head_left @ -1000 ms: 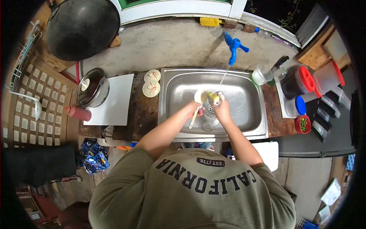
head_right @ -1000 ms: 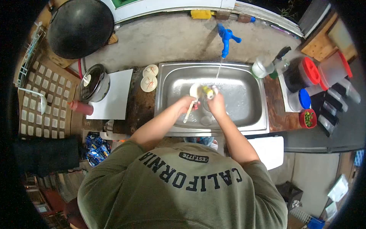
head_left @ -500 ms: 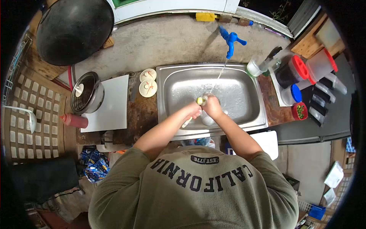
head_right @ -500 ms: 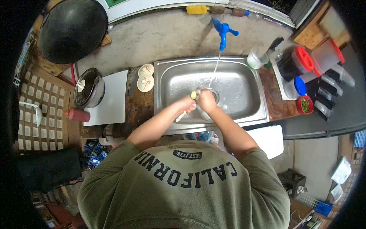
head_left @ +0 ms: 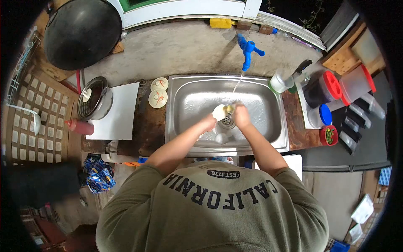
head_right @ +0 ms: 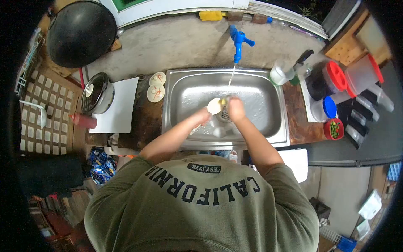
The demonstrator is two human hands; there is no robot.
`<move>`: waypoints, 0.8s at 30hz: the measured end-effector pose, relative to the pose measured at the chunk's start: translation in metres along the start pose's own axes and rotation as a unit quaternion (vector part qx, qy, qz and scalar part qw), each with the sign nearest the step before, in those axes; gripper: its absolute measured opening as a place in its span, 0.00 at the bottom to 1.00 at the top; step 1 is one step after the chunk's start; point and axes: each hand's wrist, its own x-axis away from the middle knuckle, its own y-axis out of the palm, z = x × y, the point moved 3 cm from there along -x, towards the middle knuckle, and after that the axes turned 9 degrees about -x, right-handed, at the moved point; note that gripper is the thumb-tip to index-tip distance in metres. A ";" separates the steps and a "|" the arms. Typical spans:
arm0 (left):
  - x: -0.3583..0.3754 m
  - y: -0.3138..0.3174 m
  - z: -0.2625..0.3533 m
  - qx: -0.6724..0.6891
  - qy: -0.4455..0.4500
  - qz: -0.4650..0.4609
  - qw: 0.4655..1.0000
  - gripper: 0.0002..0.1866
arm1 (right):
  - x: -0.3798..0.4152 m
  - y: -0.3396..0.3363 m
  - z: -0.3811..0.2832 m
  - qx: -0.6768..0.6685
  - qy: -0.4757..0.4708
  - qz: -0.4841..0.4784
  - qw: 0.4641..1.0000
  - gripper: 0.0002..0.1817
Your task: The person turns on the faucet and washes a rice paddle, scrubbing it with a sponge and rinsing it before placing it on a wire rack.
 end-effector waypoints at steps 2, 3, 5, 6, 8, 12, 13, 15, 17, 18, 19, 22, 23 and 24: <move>-0.004 0.004 0.002 -0.055 -0.013 0.057 0.997 0.11 | 0.004 -0.015 0.025 -0.049 0.061 0.056 0.995 0.11; 0.005 0.007 0.013 -0.031 -0.041 0.090 0.995 0.16 | 0.005 -0.031 0.025 -0.140 0.109 0.058 0.982 0.10; 0.001 0.015 0.013 0.038 -0.036 0.078 0.996 0.19 | 0.011 -0.051 0.030 -0.216 0.215 0.063 0.950 0.11; -0.002 0.019 0.013 0.074 -0.033 0.071 0.994 0.21 | 0.015 -0.056 0.038 -0.251 0.268 0.064 0.928 0.11; -0.009 0.023 0.011 0.074 -0.076 0.071 0.992 0.21 | 0.017 -0.055 0.061 -0.322 0.266 0.072 0.906 0.11; -0.017 0.045 0.029 0.084 -0.013 0.095 0.992 0.19 | 0.007 -0.059 0.062 -0.364 0.218 0.063 0.903 0.13; -0.016 0.049 0.039 0.103 -0.001 0.082 0.991 0.16 | 0.003 -0.055 0.062 -0.377 0.189 0.051 0.905 0.14; -0.016 0.055 0.049 0.122 0.015 0.067 0.990 0.14 | -0.001 -0.049 0.058 -0.384 0.135 0.000 0.913 0.16; -0.016 0.060 0.057 0.124 0.026 0.068 0.990 0.13 | -0.001 -0.046 0.050 -0.370 0.083 -0.077 0.922 0.19; -0.015 0.061 0.064 0.116 0.029 0.078 0.990 0.13 | -0.002 -0.044 0.048 -0.362 0.056 -0.114 0.923 0.20; -0.014 0.063 0.068 0.108 0.032 0.087 0.990 0.13 | -0.001 -0.040 0.048 -0.365 0.018 -0.101 0.925 0.21; -0.009 0.069 0.076 0.134 0.036 0.127 0.982 0.11 | 0.000 -0.055 0.041 -0.233 -0.118 -0.036 0.965 0.20; -0.006 0.071 0.081 0.095 0.042 0.154 0.983 0.10 | 0.001 -0.050 0.046 -0.262 -0.107 -0.035 0.958 0.19; 0.003 0.073 0.094 0.055 0.047 0.181 0.981 0.09 | 0.001 -0.045 0.052 -0.291 -0.096 -0.033 0.951 0.18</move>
